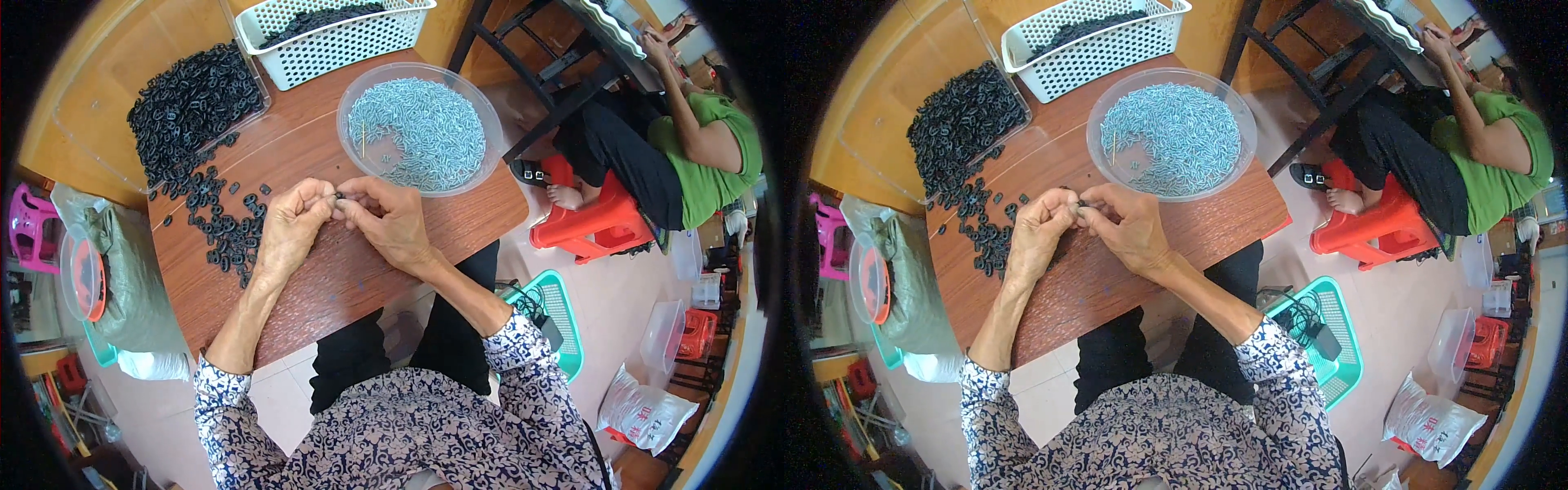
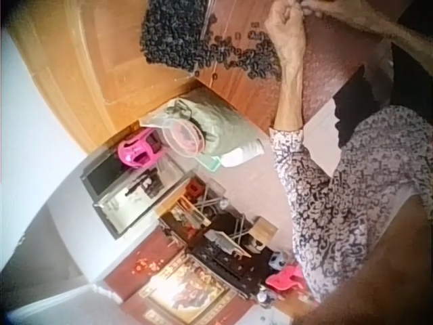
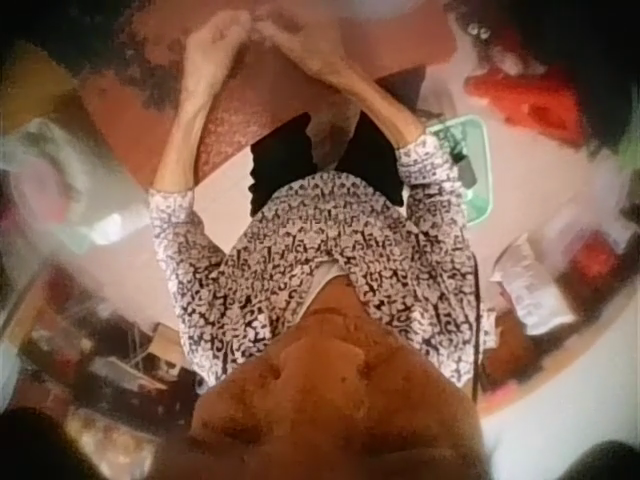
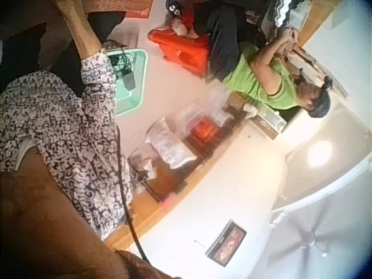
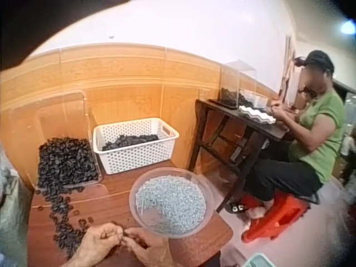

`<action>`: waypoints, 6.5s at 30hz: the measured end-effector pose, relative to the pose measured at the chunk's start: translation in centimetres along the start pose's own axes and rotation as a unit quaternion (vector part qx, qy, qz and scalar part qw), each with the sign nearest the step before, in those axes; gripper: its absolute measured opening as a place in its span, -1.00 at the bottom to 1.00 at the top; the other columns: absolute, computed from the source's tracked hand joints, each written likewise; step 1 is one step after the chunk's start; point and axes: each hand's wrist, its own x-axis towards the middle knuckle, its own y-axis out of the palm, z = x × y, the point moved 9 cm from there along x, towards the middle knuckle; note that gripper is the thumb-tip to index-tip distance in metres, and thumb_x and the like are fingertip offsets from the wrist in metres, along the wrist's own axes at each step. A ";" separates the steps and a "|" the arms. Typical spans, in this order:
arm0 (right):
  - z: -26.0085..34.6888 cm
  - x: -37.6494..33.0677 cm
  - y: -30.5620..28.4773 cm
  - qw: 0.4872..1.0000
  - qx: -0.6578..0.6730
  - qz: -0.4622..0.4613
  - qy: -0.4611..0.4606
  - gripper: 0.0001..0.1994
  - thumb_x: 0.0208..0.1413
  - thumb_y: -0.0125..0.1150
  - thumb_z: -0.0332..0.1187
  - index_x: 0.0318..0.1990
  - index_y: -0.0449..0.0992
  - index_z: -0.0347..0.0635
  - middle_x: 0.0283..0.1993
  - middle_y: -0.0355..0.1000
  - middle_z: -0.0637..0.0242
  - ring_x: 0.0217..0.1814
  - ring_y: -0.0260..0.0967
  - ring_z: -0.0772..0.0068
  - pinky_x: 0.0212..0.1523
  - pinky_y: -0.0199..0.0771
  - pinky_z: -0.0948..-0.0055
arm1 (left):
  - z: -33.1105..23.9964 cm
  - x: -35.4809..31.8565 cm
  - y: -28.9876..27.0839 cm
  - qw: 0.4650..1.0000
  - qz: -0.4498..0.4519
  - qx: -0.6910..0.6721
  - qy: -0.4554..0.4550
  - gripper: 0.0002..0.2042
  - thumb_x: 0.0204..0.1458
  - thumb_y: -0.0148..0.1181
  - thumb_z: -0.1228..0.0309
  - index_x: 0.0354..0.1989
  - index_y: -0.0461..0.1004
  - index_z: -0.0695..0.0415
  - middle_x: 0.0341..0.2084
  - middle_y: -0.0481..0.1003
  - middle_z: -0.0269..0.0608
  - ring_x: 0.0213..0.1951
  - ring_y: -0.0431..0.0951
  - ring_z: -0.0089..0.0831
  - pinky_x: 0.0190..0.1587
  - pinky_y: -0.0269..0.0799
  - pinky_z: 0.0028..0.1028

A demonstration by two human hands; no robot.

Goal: The person assembles small light blue plastic components into black circular plastic housings by hand.

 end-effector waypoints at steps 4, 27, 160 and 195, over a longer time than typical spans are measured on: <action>-0.2 -0.2 -0.1 1.000 -0.003 0.010 0.013 -0.93 0.16 0.18 -0.55 -0.24 0.53 -0.38 -0.39 0.55 0.29 -0.46 0.48 0.64 -0.47 0.49 0.60 | -0.7 -0.6 0.5 0.997 -0.011 0.043 0.057 -0.94 0.22 0.09 0.53 -0.23 0.48 0.23 -0.45 0.51 -0.42 -0.41 0.39 -0.76 -0.34 0.28 -0.70; 0.4 9.0 -4.9 0.840 -0.499 0.122 -0.174 -0.90 0.00 0.19 -0.44 -0.45 0.63 -0.18 -0.36 0.53 0.15 -0.24 0.47 0.06 -0.17 0.51 0.10 | 0.8 -0.3 2.3 1.000 0.006 -0.011 -0.008 -0.95 0.21 0.08 0.50 -0.26 0.46 0.18 -0.49 0.58 -0.33 -0.46 0.43 -0.72 -0.35 0.34 -0.66; 0.5 -0.6 -0.5 0.997 -0.067 0.028 0.032 -0.89 0.20 0.21 -0.46 -0.33 0.55 -0.33 -0.51 0.53 0.35 -0.48 0.40 0.69 -0.48 0.39 0.59 | -1.5 -1.9 2.2 0.995 -0.017 0.086 0.045 -0.96 0.17 0.00 0.57 -0.30 0.38 0.20 -0.51 0.53 -0.34 -0.42 0.47 -0.69 -0.31 0.40 -0.62; -1.3 -1.7 0.7 0.988 0.102 -0.003 0.112 -0.97 0.19 0.20 -0.52 -0.26 0.49 -0.28 -0.38 0.49 0.44 -0.36 0.38 0.74 -0.33 0.41 0.68 | -5.7 -0.3 -8.5 0.891 -0.131 0.382 0.206 -0.79 0.16 -0.01 0.50 -0.12 0.51 0.29 -0.37 0.55 -0.19 -0.18 0.54 -0.36 -0.05 0.43 -0.39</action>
